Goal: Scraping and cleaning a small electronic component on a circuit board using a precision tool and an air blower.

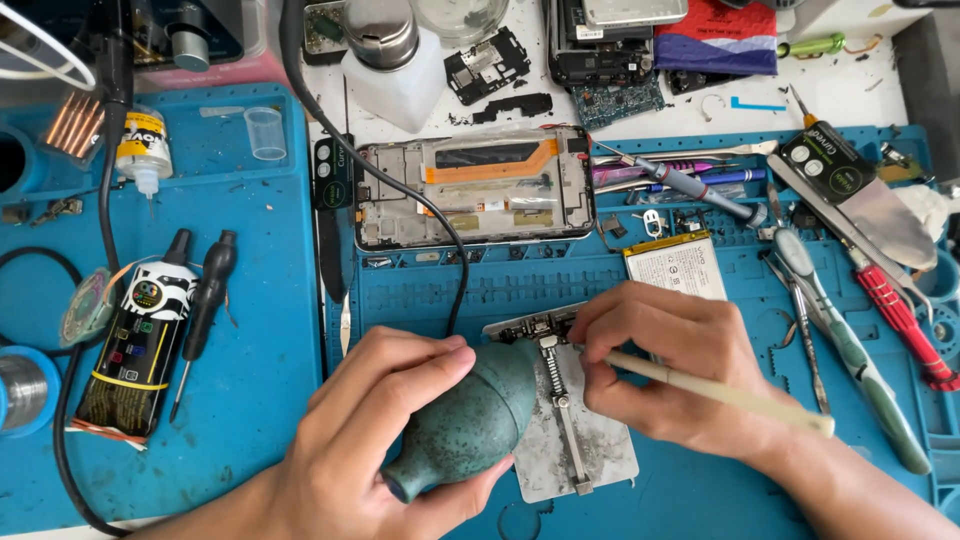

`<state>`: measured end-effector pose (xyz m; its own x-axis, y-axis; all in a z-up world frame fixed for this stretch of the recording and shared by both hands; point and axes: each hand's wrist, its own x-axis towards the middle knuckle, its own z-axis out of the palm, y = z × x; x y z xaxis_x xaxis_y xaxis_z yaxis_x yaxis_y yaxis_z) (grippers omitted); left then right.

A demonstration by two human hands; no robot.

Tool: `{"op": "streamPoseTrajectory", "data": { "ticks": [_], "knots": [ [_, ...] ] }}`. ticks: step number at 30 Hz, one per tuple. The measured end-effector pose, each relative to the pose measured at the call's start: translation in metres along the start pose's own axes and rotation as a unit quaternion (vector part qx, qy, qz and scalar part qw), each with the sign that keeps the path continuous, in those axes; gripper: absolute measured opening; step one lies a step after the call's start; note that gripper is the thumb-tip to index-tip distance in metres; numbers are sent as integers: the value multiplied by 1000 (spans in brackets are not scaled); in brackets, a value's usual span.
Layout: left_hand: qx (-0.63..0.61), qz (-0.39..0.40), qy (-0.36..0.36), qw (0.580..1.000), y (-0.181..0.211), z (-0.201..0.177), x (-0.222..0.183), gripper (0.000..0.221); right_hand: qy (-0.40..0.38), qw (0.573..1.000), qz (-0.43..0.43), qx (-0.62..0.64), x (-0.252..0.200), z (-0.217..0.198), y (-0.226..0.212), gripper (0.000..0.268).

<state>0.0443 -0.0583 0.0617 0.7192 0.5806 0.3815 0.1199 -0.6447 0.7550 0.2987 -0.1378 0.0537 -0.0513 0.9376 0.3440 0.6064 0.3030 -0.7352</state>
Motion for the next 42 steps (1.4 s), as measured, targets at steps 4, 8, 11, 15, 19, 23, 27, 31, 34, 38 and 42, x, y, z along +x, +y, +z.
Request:
{"op": "streamPoseTrajectory", "data": {
  "ticks": [4,8,11,15,19,23,27,31,34,38,42],
  "knots": [
    [-3,4,8,1000,-2,0,-1,65,-71,997,40,-18,16,-11,-4,11],
    [-12,8,5,1000,-3,-3,1,64,-94,994,51,-18,29,-14,4,16],
    [-19,-12,-6,1000,-5,-4,0,62,-113,962,222,112,31,-14,14,12],
    [-40,11,-34,999,-10,-5,-3,64,-102,953,249,141,27,-13,20,13],
    [-28,12,-21,999,-11,0,-4,64,-93,963,227,114,21,-13,18,11],
    [-6,18,3,1000,-11,1,-3,66,-73,977,178,94,14,-10,19,15],
    [-1,22,-4,1000,-14,2,-6,66,-55,983,149,93,10,-8,18,15],
    [-8,11,-25,1000,-15,3,-8,69,-50,987,124,86,9,-7,16,14],
    [-8,14,-21,1000,-14,2,-7,69,-51,988,121,87,9,-7,16,14],
    [-7,11,-20,1000,-12,1,-5,69,-50,989,113,86,9,-7,16,14],
    [-9,-4,-22,1000,-10,1,-5,68,-49,995,77,45,9,-6,13,14]
  ]
}}
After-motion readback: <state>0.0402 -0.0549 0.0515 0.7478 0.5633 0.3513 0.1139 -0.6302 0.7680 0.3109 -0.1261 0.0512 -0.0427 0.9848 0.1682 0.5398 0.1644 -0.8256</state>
